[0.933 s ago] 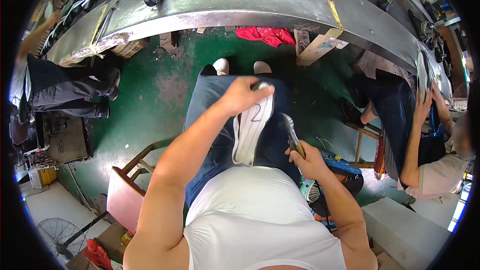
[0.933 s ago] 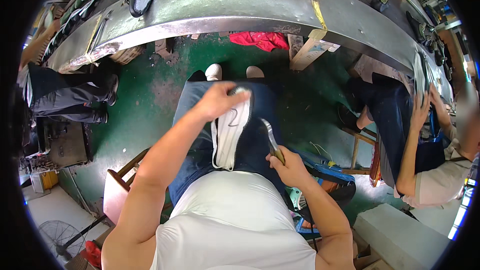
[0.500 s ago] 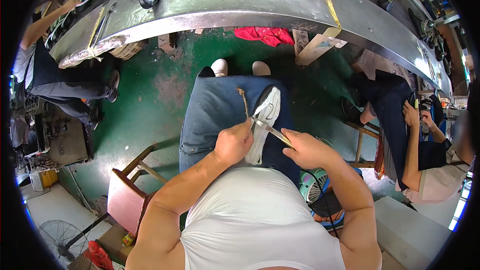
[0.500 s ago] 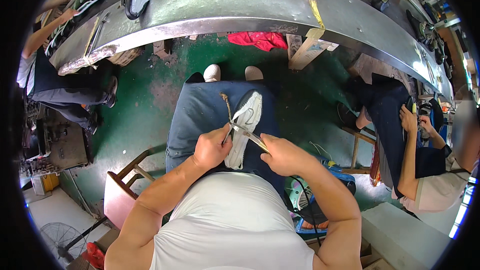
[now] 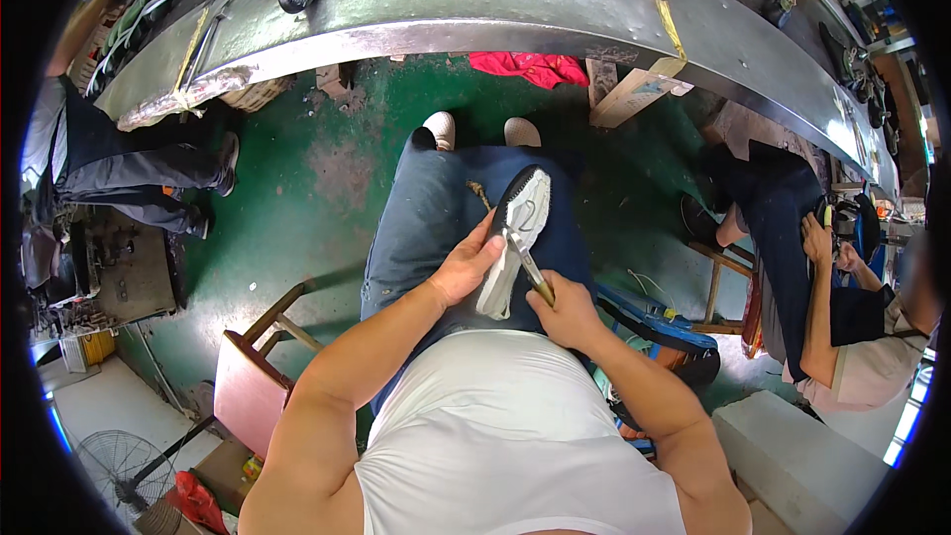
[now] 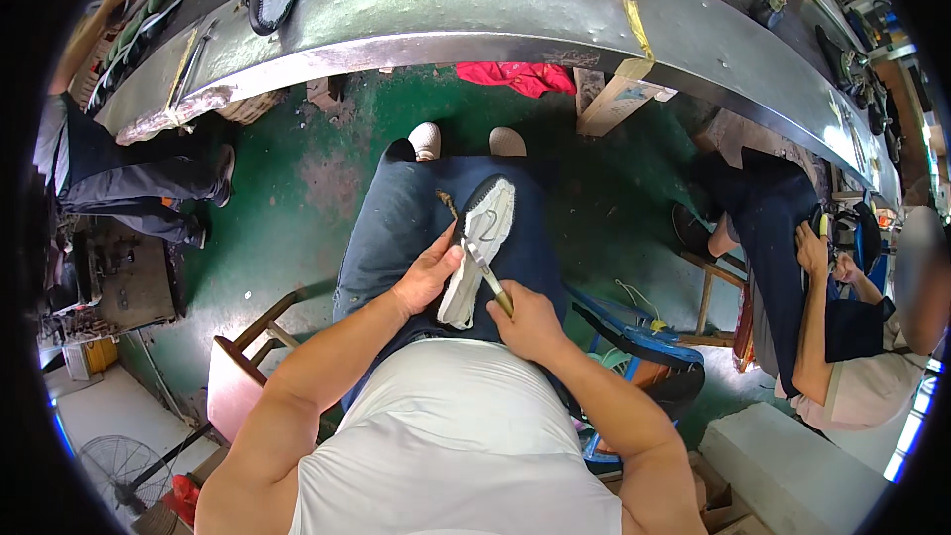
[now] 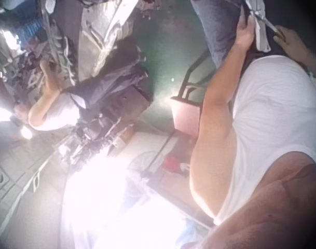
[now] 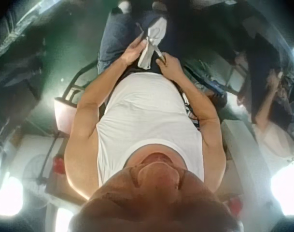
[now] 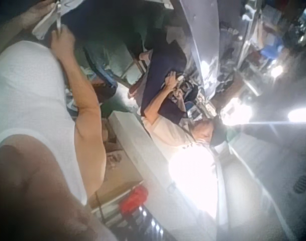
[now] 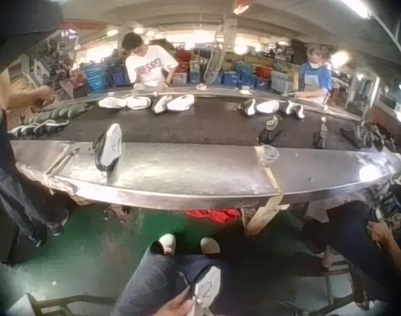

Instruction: The recorder uses pliers to pull and secure the shoe upper material around the last to prepare it for sole attachment on an assembly line.

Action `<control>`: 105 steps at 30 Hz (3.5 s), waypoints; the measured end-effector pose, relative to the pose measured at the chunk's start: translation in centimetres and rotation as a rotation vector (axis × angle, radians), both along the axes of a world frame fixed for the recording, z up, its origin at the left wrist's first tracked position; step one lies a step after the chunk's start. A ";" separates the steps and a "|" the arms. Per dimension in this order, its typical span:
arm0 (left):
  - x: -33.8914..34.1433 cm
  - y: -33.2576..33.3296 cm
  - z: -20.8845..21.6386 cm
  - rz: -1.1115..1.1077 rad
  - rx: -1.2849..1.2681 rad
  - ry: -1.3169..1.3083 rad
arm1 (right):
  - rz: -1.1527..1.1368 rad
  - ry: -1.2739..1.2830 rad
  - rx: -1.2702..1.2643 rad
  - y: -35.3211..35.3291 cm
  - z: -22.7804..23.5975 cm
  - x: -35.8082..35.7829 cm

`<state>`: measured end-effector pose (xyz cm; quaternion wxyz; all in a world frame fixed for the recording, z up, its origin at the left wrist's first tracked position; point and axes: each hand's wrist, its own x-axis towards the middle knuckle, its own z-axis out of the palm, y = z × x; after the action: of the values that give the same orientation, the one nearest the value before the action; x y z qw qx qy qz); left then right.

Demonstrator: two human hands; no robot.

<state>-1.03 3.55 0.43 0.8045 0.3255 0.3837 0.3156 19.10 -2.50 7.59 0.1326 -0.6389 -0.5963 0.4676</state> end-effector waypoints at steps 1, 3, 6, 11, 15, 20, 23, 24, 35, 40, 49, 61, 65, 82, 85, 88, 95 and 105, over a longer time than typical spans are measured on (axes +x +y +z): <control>0.1 0.1 -0.6 -0.016 0.045 0.075 | 0.034 0.029 -0.052 0.3 0.1 0.5; 0.5 0.1 -0.4 -0.018 0.099 0.165 | 0.154 0.020 -0.053 1.3 0.9 2.1; 1.0 0.2 0.0 0.016 0.091 0.170 | 0.247 -0.179 0.280 2.0 1.6 2.7; 1.5 0.0 1.0 -0.082 0.396 0.689 | 0.204 -0.050 -0.033 4.3 2.3 2.9; 1.7 -0.1 1.9 -0.044 0.638 0.700 | -0.154 0.304 -0.180 1.0 -1.9 0.6; 1.4 0.6 3.4 -0.241 0.809 0.926 | -0.270 0.750 -0.523 1.2 -2.8 2.1; 1.7 0.7 4.2 -0.259 0.798 0.891 | -0.248 1.081 -0.809 1.9 -2.9 6.2; 1.7 0.8 4.0 -0.255 0.798 0.894 | -0.222 0.974 -0.801 2.6 -1.1 6.7; 1.1 0.8 3.1 -0.242 0.884 0.813 | 0.170 0.011 0.020 7.8 1.5 4.9; 0.6 0.8 3.5 -0.347 0.864 0.889 | 0.215 -0.053 -0.097 8.7 1.0 4.6; 0.4 -0.4 1.5 -0.323 0.494 0.769 | 0.368 -0.213 0.153 3.8 0.1 3.3; -1.8 -3.1 1.0 -0.326 0.234 0.408 | 0.462 -0.262 -0.075 1.6 2.4 2.0; -1.8 -3.2 1.9 -0.325 0.378 0.461 | 0.279 -0.001 0.326 0.4 2.5 1.9; -4.7 -0.3 6.7 0.023 0.037 0.093 | -0.412 0.703 -0.199 3.8 -2.4 5.0; -6.2 4.4 12.6 0.140 0.140 -0.058 | -0.404 0.654 -0.286 2.1 -6.3 5.5; -5.5 14.2 20.0 0.191 0.353 -0.063 | -0.385 0.715 -0.307 2.1 -7.6 5.7; -1.6 43.4 26.9 0.203 0.643 0.697 | -0.372 0.726 -0.425 4.2 -8.1 6.1; 0.8 53.3 20.9 -0.275 1.268 1.808 | -0.548 0.809 -0.477 5.9 -6.8 8.1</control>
<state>-0.23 56.86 21.31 -0.0550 0.8276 0.5585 0.0092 27.23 3.37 0.82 0.3197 -0.5524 -0.1868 0.7468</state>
